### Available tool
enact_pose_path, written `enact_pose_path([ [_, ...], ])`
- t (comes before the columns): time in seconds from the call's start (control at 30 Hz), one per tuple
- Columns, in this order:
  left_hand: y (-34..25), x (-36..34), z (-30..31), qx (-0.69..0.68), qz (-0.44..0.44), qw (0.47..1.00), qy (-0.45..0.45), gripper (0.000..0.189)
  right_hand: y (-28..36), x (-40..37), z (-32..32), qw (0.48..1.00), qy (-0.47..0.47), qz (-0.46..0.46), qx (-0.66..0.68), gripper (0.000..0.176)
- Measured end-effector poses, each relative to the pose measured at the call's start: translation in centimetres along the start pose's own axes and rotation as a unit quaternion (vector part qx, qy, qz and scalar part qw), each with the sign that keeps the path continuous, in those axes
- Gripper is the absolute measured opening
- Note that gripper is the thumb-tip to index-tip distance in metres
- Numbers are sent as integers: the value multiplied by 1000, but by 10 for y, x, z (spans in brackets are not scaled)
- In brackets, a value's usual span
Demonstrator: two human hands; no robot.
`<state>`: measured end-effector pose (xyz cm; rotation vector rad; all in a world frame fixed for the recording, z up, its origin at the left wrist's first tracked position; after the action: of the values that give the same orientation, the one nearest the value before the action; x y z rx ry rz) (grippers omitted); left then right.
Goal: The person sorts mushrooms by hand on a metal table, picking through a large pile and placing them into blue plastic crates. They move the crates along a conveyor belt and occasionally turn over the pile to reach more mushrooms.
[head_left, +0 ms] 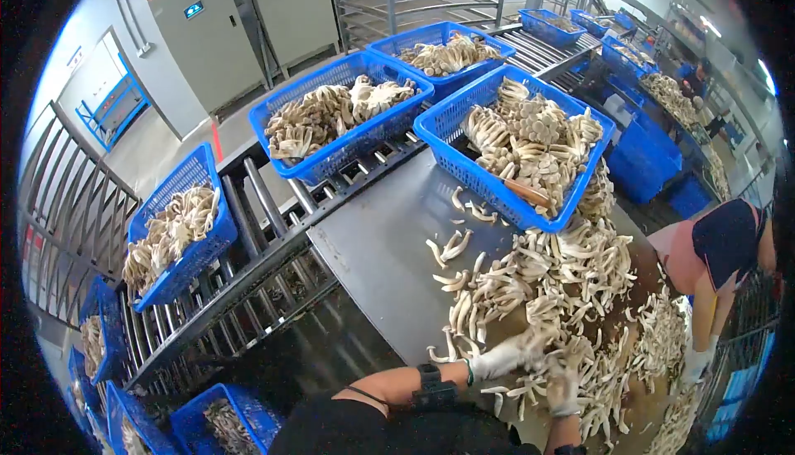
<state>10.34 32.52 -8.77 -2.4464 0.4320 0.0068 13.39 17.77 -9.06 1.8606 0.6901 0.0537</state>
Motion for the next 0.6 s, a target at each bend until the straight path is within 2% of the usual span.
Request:
enact_pose_path([
  [0.03,20,4,-1,12,32,997,72,56,0,1,-13,996,-40,-11,-80,52],
  [0.07,14,-2,-9,69,61,993,76,51,2,-1,-20,984,-78,-23,-160,48],
  [0.1,7,-8,-18,126,90,984,83,46,13,-3,-21,980,-69,-16,-187,42],
  [0.13,-13,-7,-14,108,18,994,-1,40,23,-5,-22,975,-60,-8,-213,37],
  [0.17,-33,-10,-9,99,-57,990,-82,34,18,-3,-19,990,-77,-29,-116,36],
  [0.2,-28,-9,-11,51,-49,996,-54,31,11,-4,-15,994,-96,-49,-18,36],
  [0.23,-17,-14,-22,200,61,978,-3,31,5,-7,-21,992,-84,-98,7,35],
  [0.27,-7,-23,-28,340,166,924,48,32,-1,-10,-30,986,-70,-148,30,34],
  [0.3,25,-14,-17,63,145,987,33,28,15,-11,-36,995,-66,-68,5,45],
  [0.33,-12,-13,-16,100,-14,994,-41,20,19,-11,-30,993,-96,-59,32,55],
  [0.37,-14,-11,-2,106,31,988,-111,25,23,-11,-23,989,-126,-49,60,64],
  [0.4,-11,-14,15,113,81,974,-179,31,15,-12,-15,987,-130,-92,17,68],
  [0.43,-2,-8,8,179,99,972,-114,37,7,-14,-6,982,-131,-135,-25,71],
  [0.47,8,-5,-7,287,104,952,6,43,7,-10,-2,988,-99,-95,-67,67],
  [0.5,15,-4,-2,362,110,925,-20,43,6,-7,1,990,-70,-51,-108,63],
  [0.53,-17,-19,-31,433,117,893,-42,43,6,-4,5,988,-45,-6,-145,60],
  [0.57,9,-2,-5,357,39,930,-73,45,7,-10,5,998,-37,-56,11,59],
  [0.6,43,11,18,273,-31,956,-101,46,9,-20,5,980,-38,-99,171,57],
])
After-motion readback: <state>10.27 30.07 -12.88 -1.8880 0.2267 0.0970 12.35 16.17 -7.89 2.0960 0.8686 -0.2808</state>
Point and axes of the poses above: each hand's wrist, its own x-axis towards the middle knuckle, its own z-axis out of the back of the hand, y = z × x, the point moved 8 cm from there along x, towards the middle knuckle, and after that the axes turned 7 degrees about -x, right-handed, at the moved point
